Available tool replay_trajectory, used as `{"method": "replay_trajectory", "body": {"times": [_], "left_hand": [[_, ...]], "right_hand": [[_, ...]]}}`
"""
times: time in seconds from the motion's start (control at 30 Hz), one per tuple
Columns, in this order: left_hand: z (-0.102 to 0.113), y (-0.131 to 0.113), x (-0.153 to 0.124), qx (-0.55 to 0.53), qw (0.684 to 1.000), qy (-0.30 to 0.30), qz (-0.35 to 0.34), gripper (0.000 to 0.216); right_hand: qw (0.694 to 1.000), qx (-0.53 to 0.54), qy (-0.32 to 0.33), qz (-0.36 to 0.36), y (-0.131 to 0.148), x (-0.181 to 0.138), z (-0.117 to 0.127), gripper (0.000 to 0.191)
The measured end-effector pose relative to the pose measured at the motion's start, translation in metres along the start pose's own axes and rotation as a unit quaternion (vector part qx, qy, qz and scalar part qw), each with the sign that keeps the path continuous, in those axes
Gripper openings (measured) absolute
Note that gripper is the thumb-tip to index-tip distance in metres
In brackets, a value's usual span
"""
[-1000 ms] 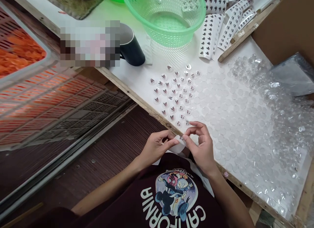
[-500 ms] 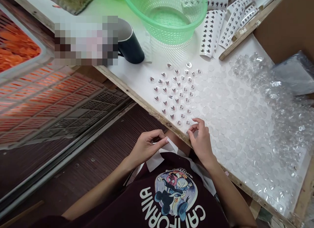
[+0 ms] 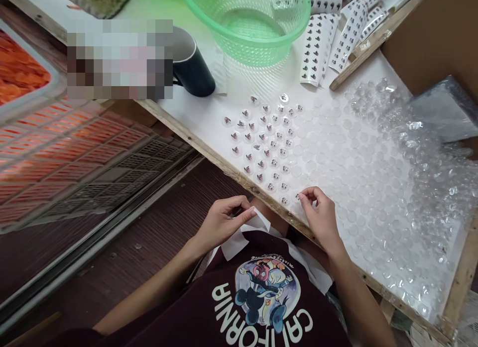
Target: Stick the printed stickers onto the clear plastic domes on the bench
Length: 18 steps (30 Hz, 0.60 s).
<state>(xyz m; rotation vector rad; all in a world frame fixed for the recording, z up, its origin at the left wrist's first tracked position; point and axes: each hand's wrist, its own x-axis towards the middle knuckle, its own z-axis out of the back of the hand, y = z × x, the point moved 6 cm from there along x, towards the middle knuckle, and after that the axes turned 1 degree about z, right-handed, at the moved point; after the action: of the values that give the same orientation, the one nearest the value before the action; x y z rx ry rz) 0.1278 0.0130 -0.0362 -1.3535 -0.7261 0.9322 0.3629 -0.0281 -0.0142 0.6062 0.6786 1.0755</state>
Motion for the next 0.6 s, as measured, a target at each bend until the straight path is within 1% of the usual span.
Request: {"method": "replay_trajectory", "body": {"times": [0.1, 0.17, 0.27, 0.37, 0.43, 0.5, 0.53, 0.6], "left_hand": [[-0.002, -0.001, 0.002, 0.002, 1.0, 0.003, 0.002, 0.034], [-0.002, -0.001, 0.003, 0.005, 1.0, 0.003, 0.004, 0.035], [-0.001, -0.002, 0.003, 0.006, 1.0, 0.002, 0.007, 0.037], [-0.001, -0.004, 0.003, -0.003, 1.0, -0.001, 0.006, 0.037], [-0.002, -0.007, 0.003, -0.011, 1.0, -0.004, 0.006, 0.038], [-0.005, -0.012, 0.005, -0.017, 1.0, -0.012, 0.009, 0.039], [-0.007, -0.014, 0.006, -0.02, 1.0, -0.016, 0.01, 0.039], [-0.015, -0.021, 0.009, -0.026, 0.999, -0.022, 0.006, 0.039]], "right_hand": [[1.0, 0.006, 0.008, -0.017, -0.006, 0.003, -0.006, 0.023], [1.0, -0.016, 0.004, -0.004, -0.008, 0.006, -0.012, 0.022], [0.996, -0.084, -0.001, 0.028, -0.008, 0.009, -0.021, 0.022], [0.986, -0.151, -0.03, 0.061, -0.004, 0.01, -0.019, 0.019], [0.983, -0.16, -0.052, 0.077, 0.004, 0.008, -0.013, 0.021], [0.988, -0.121, -0.052, 0.084, 0.017, 0.0, -0.007, 0.021], [0.993, -0.081, -0.035, 0.082, 0.023, -0.006, -0.006, 0.022], [0.997, 0.017, 0.036, 0.065, 0.036, -0.023, -0.009, 0.023]]}}
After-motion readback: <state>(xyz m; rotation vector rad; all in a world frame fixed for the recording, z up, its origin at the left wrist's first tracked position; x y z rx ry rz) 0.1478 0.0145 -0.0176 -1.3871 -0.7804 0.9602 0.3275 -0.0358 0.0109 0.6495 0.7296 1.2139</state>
